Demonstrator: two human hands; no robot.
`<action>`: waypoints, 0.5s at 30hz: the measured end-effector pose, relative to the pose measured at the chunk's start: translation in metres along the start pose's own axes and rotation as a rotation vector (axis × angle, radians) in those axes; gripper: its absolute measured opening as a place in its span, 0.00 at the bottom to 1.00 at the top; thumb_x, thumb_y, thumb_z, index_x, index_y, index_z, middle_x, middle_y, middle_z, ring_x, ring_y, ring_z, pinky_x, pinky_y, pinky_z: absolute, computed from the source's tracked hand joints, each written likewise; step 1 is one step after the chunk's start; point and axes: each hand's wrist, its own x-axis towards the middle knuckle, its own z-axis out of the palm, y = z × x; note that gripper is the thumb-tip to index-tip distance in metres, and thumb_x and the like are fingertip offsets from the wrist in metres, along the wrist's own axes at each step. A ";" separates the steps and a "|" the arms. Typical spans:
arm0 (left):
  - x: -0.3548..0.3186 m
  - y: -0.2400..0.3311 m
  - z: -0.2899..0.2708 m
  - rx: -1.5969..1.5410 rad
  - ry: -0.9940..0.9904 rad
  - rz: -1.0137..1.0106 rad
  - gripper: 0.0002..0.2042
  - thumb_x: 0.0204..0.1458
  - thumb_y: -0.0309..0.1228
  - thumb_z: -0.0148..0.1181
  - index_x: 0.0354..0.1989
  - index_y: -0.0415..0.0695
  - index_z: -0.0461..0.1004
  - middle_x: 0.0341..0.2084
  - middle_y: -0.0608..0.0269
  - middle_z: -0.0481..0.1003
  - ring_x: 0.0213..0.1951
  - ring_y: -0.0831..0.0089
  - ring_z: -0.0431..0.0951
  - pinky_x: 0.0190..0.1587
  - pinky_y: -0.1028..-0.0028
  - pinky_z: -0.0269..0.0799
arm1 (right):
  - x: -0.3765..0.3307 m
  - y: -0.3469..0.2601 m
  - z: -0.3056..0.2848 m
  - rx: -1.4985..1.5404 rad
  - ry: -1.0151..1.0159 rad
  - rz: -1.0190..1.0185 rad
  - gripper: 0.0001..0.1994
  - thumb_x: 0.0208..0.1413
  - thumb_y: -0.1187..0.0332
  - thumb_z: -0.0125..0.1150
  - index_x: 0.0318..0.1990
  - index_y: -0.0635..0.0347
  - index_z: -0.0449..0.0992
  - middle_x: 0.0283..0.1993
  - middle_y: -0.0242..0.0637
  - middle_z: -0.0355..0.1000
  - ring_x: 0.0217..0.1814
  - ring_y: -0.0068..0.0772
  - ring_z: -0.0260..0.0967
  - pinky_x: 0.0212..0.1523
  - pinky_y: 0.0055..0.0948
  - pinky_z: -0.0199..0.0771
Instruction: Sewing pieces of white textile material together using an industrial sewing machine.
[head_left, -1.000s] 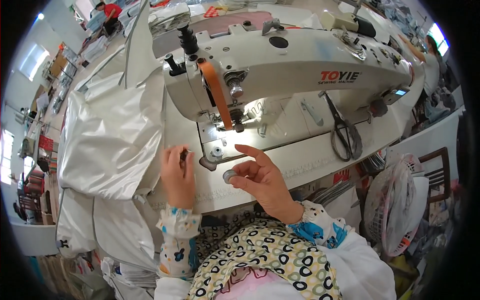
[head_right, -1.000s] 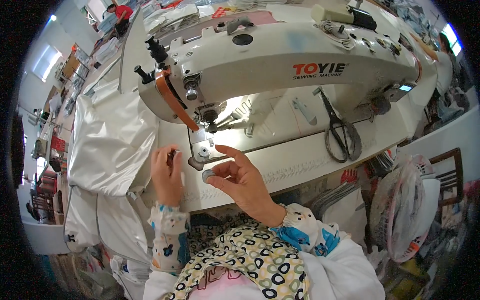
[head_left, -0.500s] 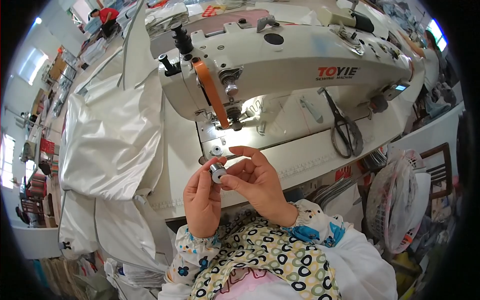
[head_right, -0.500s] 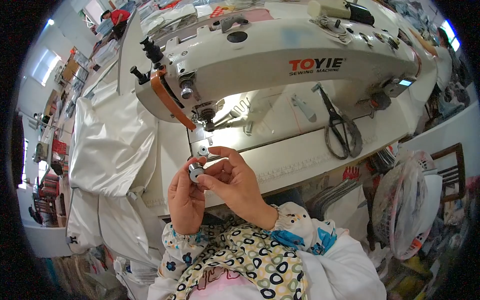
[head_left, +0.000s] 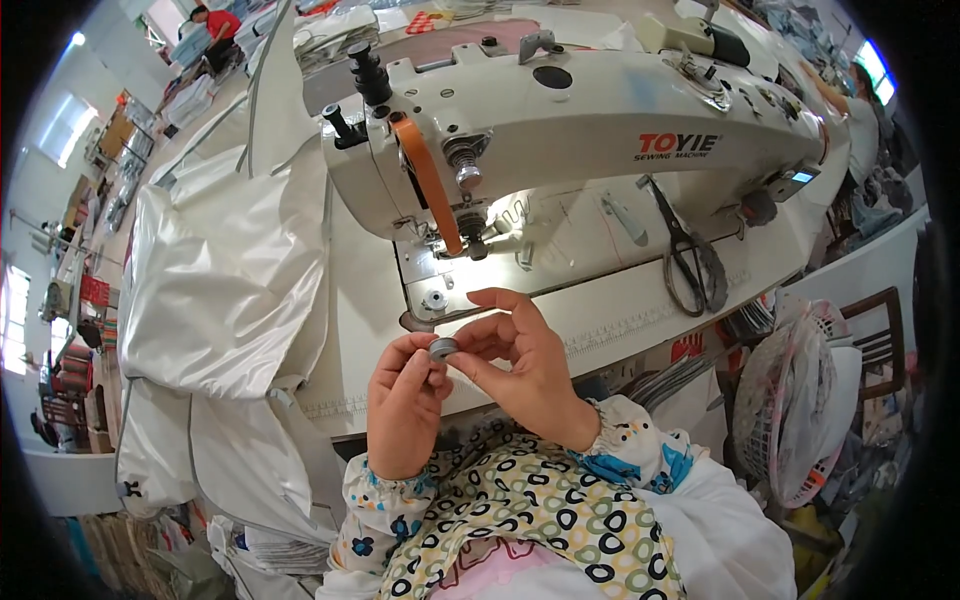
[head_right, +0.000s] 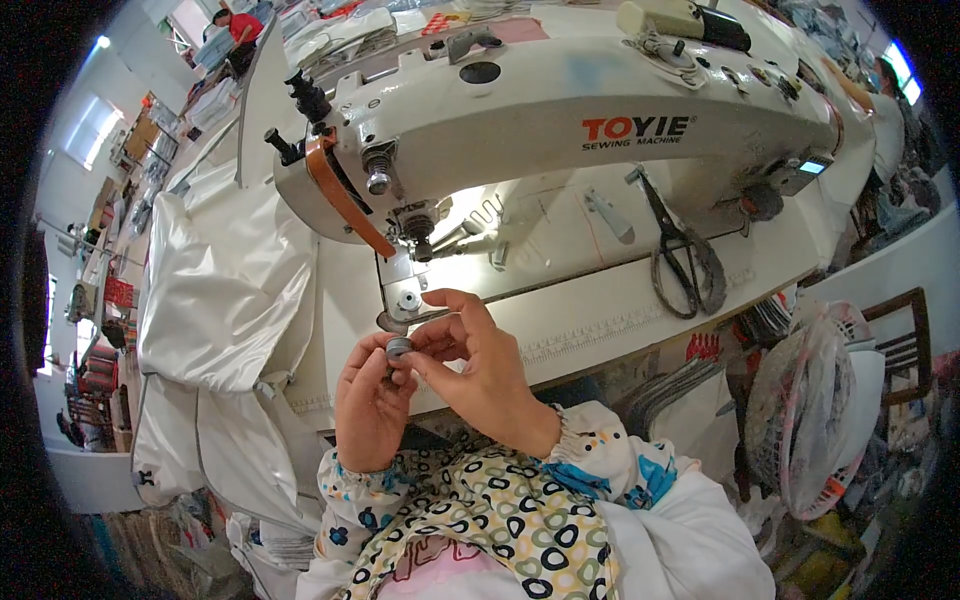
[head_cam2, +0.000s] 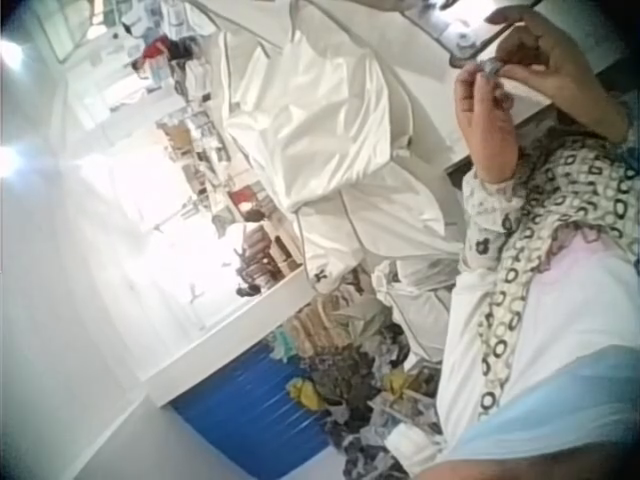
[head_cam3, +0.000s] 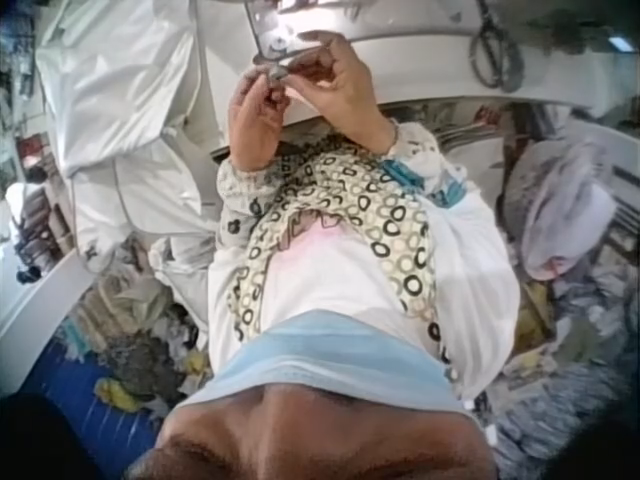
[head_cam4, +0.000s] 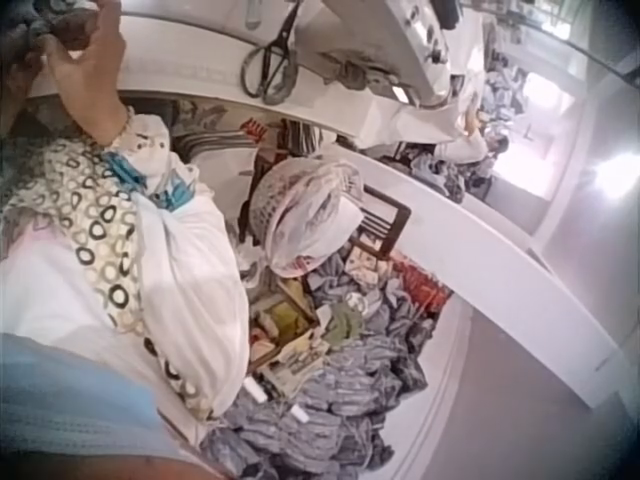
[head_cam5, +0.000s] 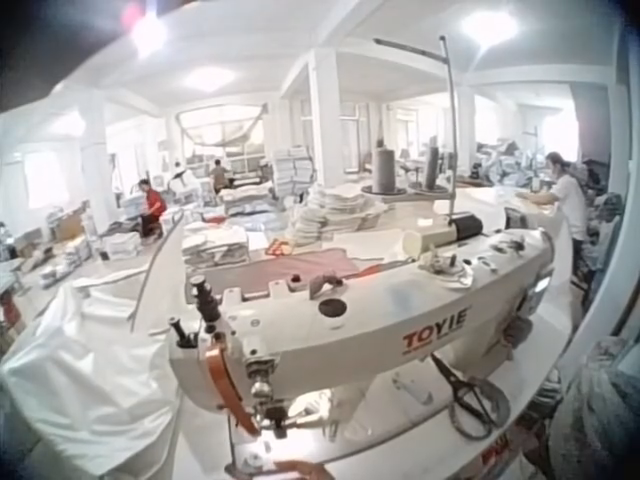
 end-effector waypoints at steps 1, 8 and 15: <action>-0.001 0.001 0.000 0.096 0.027 0.040 0.10 0.64 0.26 0.53 0.51 0.38 0.71 0.38 0.68 0.72 0.35 0.84 0.69 0.39 0.81 0.67 | 0.001 0.000 -0.001 -0.076 0.011 -0.034 0.27 0.54 0.79 0.67 0.60 0.64 0.62 0.43 0.37 0.77 0.44 0.24 0.76 0.46 0.23 0.77; -0.005 -0.006 0.001 0.390 0.081 0.152 0.07 0.61 0.22 0.57 0.47 0.38 0.74 0.35 0.72 0.73 0.33 0.87 0.67 0.33 0.85 0.63 | 0.002 -0.001 -0.007 -0.139 -0.026 -0.008 0.26 0.55 0.79 0.67 0.59 0.63 0.64 0.40 0.36 0.78 0.42 0.23 0.77 0.45 0.22 0.77; 0.002 -0.015 0.000 -0.100 0.054 -0.016 0.08 0.64 0.29 0.55 0.47 0.40 0.72 0.34 0.69 0.73 0.30 0.84 0.65 0.33 0.81 0.63 | 0.000 0.003 -0.011 -0.048 0.087 -0.041 0.25 0.55 0.79 0.66 0.59 0.62 0.64 0.38 0.34 0.77 0.40 0.20 0.76 0.42 0.19 0.75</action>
